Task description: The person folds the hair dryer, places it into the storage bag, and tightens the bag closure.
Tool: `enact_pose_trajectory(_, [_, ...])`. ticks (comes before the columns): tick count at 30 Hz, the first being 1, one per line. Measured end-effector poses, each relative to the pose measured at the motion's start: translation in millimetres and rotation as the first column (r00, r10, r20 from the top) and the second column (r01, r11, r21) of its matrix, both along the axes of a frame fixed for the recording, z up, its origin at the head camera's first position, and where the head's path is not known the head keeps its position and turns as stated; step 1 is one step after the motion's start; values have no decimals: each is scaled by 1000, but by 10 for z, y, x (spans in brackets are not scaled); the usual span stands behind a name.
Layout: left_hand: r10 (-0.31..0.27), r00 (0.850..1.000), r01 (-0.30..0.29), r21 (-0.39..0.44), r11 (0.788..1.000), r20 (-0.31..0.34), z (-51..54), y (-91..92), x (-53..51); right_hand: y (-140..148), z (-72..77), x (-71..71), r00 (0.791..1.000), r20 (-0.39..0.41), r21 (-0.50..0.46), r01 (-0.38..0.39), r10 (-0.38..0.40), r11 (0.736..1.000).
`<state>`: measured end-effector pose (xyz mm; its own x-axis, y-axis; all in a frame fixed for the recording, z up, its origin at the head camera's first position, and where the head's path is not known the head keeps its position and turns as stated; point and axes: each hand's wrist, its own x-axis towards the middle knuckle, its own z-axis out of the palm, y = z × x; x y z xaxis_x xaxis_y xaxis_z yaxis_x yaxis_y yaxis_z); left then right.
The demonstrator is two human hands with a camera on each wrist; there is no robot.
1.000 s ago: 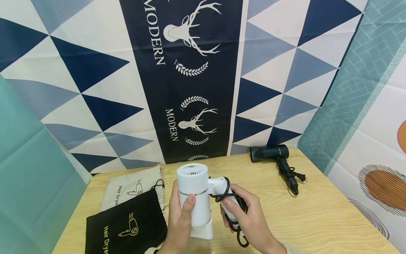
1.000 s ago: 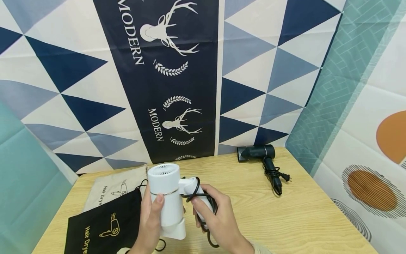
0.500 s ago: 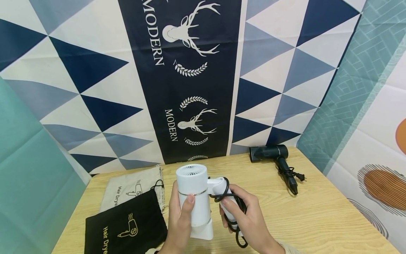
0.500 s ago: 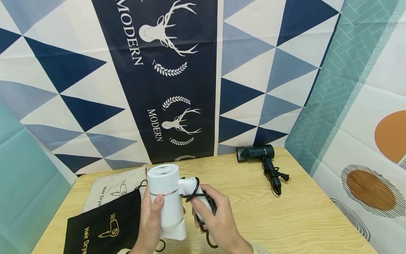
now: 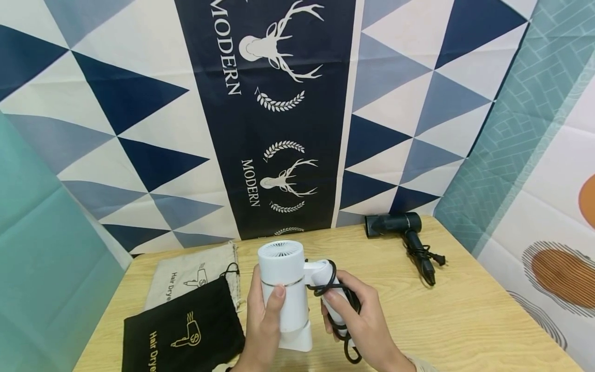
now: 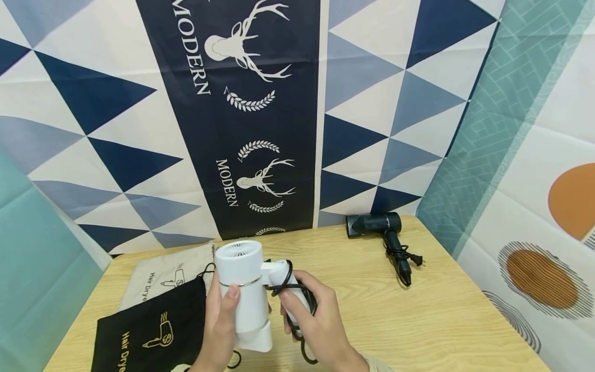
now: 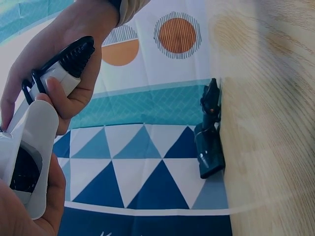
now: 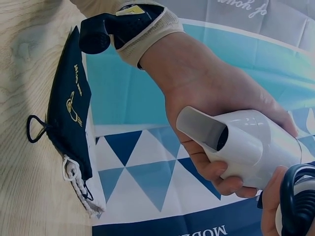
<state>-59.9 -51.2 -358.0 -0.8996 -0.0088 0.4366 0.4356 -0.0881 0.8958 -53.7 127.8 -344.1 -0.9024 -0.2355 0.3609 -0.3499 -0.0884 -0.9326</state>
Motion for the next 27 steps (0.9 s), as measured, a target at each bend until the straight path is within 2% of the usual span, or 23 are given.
enact_pose_trajectory(12, [2, 1000, -2, 8, 1000, -31, 29, 19, 5, -42, -1, 23, 1000, 9, -32, 28, -27, 999])
enact_pose_trajectory(18, [9, 1000, -9, 7, 1000, -8, 22, 31, 3, -62, 5, 19, 999, 23, -41, 44, -43, 998])
enact_pose_trajectory(27, [31, 999, -31, 9, 999, -10, -14, 74, 15, -91, 1, 60, 994, 49, -19, 102, -101, 995])
